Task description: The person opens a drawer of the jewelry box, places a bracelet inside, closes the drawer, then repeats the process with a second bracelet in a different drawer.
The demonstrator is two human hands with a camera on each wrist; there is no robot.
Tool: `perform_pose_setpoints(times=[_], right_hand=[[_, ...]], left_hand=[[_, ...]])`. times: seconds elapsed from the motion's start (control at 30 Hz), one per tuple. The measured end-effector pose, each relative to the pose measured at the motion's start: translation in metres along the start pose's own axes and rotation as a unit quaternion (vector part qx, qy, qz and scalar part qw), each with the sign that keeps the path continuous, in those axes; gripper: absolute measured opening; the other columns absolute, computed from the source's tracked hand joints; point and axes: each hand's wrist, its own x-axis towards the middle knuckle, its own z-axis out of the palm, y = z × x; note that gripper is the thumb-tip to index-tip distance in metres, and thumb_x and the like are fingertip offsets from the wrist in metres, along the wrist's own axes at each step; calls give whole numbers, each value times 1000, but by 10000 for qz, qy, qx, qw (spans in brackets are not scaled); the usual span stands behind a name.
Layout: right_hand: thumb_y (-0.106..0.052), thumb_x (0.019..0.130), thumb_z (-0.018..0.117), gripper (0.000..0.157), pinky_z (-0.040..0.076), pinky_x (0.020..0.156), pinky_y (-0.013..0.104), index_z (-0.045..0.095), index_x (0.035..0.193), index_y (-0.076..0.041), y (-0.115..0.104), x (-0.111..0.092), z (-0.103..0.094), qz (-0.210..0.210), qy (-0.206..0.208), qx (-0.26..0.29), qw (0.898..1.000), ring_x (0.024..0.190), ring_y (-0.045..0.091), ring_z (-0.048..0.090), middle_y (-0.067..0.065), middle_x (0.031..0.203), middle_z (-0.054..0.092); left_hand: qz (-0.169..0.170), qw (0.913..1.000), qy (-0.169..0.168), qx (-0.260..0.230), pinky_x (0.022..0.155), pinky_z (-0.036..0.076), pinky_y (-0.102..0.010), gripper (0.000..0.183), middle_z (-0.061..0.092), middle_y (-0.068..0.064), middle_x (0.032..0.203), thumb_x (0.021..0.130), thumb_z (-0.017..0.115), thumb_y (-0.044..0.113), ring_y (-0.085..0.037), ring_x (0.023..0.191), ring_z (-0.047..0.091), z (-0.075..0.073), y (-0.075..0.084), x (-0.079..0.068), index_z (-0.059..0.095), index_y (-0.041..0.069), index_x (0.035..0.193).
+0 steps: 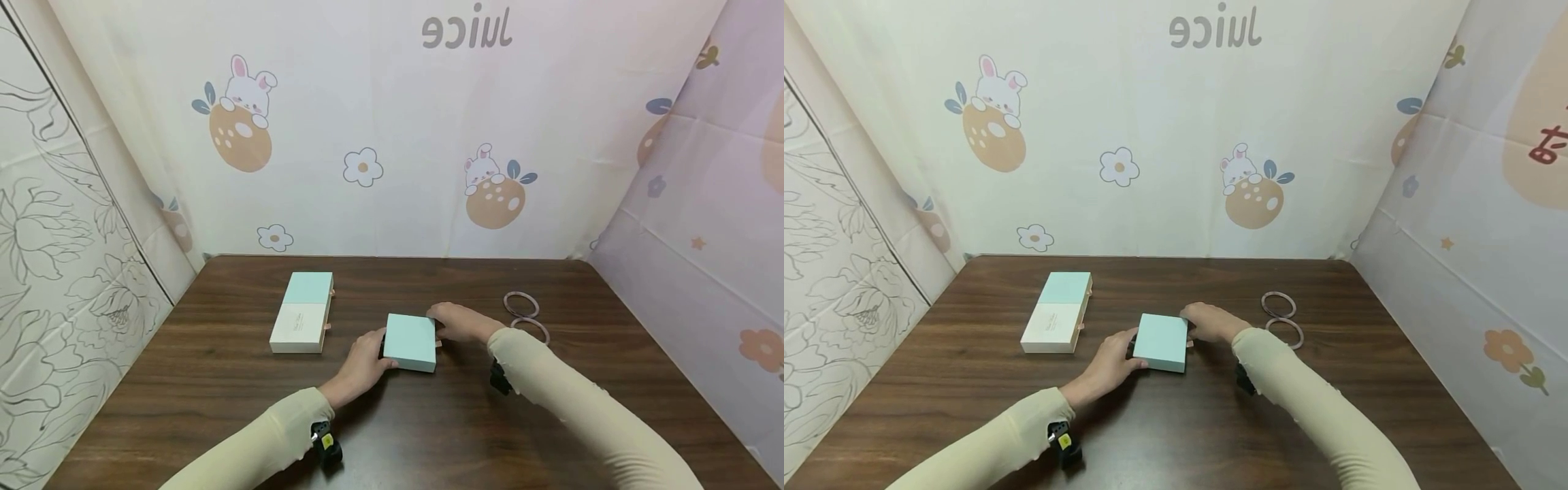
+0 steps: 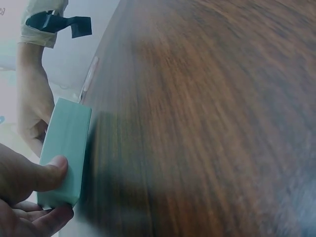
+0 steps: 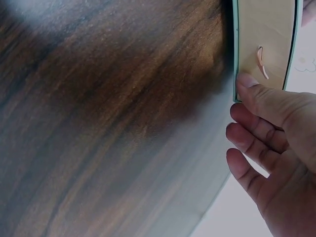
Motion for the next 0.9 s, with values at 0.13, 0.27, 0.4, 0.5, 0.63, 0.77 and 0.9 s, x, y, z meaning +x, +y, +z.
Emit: perform_pose_setpoints(times=[0.13, 0.27, 0.4, 0.5, 0.63, 0.77, 0.9], right_hand=[[-4, 88, 68, 11, 43, 72, 33, 63, 97, -9, 1, 3, 1, 40, -34, 32, 10000, 82, 13, 49, -1, 94, 56], [-4, 88, 67, 11, 43, 71, 33, 62, 96, -9, 2, 6, 1, 54, -60, 88, 9999, 81, 14, 48, -1, 92, 55], [-3, 88, 68, 11, 44, 70, 32, 62, 96, -8, 2, 10, -1, 13, -46, 104, 9999, 80, 13, 48, -1, 91, 55], [-3, 87, 69, 12, 44, 70, 32, 62, 96, -6, 3, 13, -3, -91, -12, 44, 9999, 80, 14, 49, 1, 91, 57], [0, 86, 68, 12, 44, 71, 33, 63, 96, -4, 5, 17, -7, -128, -14, 46, 9999, 81, 17, 50, 3, 91, 57], [3, 88, 65, 10, 43, 69, 33, 62, 95, -4, 8, 20, -13, -147, -17, 188, 9997, 79, 17, 49, 3, 89, 56], [6, 88, 63, 10, 43, 66, 31, 61, 94, -3, 11, 25, -19, -321, 29, 243, 9992, 76, 16, 48, 3, 87, 55]], left_hand=[[-12, 10000, 22, -7, 84, 46, -45, 50, 64, -16, 109, 78, 78, 10, -30, 103, 58, 0, -1, 1, 57, -4, 121], [-15, 10000, 67, -31, 84, 45, -46, 49, 64, -16, 109, 78, 79, 9, -30, 103, 58, 0, -1, 2, 58, -3, 121], [-20, 9999, 145, -28, 83, 46, -45, 49, 64, -16, 108, 77, 79, 8, -30, 101, 59, 1, -2, 4, 58, -3, 120], [-39, 9998, 207, -25, 82, 47, -44, 49, 64, -17, 108, 78, 79, 8, -30, 100, 59, 1, -3, 7, 58, -4, 120], [-83, 9996, 257, -29, 81, 48, -43, 49, 63, -17, 107, 78, 79, 8, -30, 100, 60, 1, -4, 11, 58, -4, 119], [-146, 9995, 280, -38, 82, 48, -42, 50, 63, -17, 106, 78, 79, 8, -30, 101, 60, 0, -5, 18, 57, -4, 121], [-186, 9992, 341, -45, 81, 48, -43, 48, 63, -18, 106, 78, 78, 7, -30, 100, 60, -2, -4, 24, 57, -4, 120]])
